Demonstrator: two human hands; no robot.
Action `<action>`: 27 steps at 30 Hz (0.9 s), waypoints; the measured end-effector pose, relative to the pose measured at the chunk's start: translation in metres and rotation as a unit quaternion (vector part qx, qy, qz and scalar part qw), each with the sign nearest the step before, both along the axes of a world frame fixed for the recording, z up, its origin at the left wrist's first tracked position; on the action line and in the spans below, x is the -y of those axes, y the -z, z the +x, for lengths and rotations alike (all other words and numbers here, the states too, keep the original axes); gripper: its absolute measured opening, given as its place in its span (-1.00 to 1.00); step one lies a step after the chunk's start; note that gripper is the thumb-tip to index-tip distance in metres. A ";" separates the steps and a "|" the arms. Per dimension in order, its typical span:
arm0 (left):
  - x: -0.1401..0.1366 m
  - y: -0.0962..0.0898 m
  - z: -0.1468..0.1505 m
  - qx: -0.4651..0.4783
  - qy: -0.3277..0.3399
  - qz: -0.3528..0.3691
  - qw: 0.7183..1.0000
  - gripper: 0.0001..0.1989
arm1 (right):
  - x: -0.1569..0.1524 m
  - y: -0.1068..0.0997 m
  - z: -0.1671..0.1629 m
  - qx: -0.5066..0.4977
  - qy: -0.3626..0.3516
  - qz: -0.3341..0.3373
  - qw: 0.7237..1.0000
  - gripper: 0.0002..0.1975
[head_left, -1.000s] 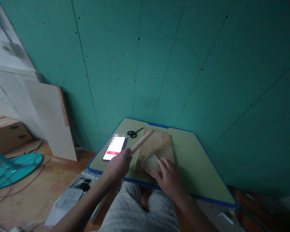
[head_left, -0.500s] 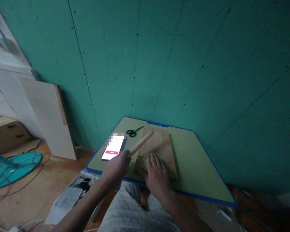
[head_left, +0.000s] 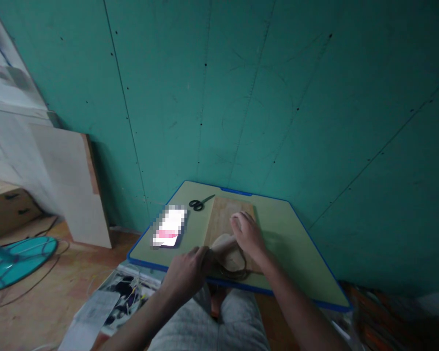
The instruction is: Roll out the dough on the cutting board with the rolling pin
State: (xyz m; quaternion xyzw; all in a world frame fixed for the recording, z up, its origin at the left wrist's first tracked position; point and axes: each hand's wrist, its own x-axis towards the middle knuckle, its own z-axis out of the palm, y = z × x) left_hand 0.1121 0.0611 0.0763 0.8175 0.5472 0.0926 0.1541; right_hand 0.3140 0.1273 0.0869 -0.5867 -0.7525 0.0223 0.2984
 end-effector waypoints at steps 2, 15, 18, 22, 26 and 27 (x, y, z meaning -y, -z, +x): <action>0.004 0.001 0.002 -0.022 0.007 0.006 1.000 -0.75 | -0.008 0.004 -0.012 0.052 0.021 -0.051 0.997 -0.69; 0.001 0.010 0.002 -0.073 -0.022 0.004 0.997 -0.70 | -0.032 0.009 -0.036 0.171 0.014 -0.143 0.975 -0.58; -0.002 0.012 -0.001 -0.067 -0.030 -0.016 0.997 -0.66 | -0.037 0.009 -0.040 0.160 0.019 -0.151 0.975 -0.56; -0.006 0.008 -0.002 -0.055 -0.038 -0.044 0.997 -0.65 | -0.044 0.006 -0.045 0.153 0.017 -0.178 0.972 -0.56; -0.015 0.004 -0.006 -0.048 -0.031 -0.086 0.995 -0.68 | -0.054 0.004 -0.052 0.145 0.008 -0.195 0.970 -0.57; -0.019 0.003 -0.009 -0.045 -0.033 -0.095 0.994 -0.68 | -0.057 0.004 -0.054 0.142 0.009 -0.196 0.970 -0.58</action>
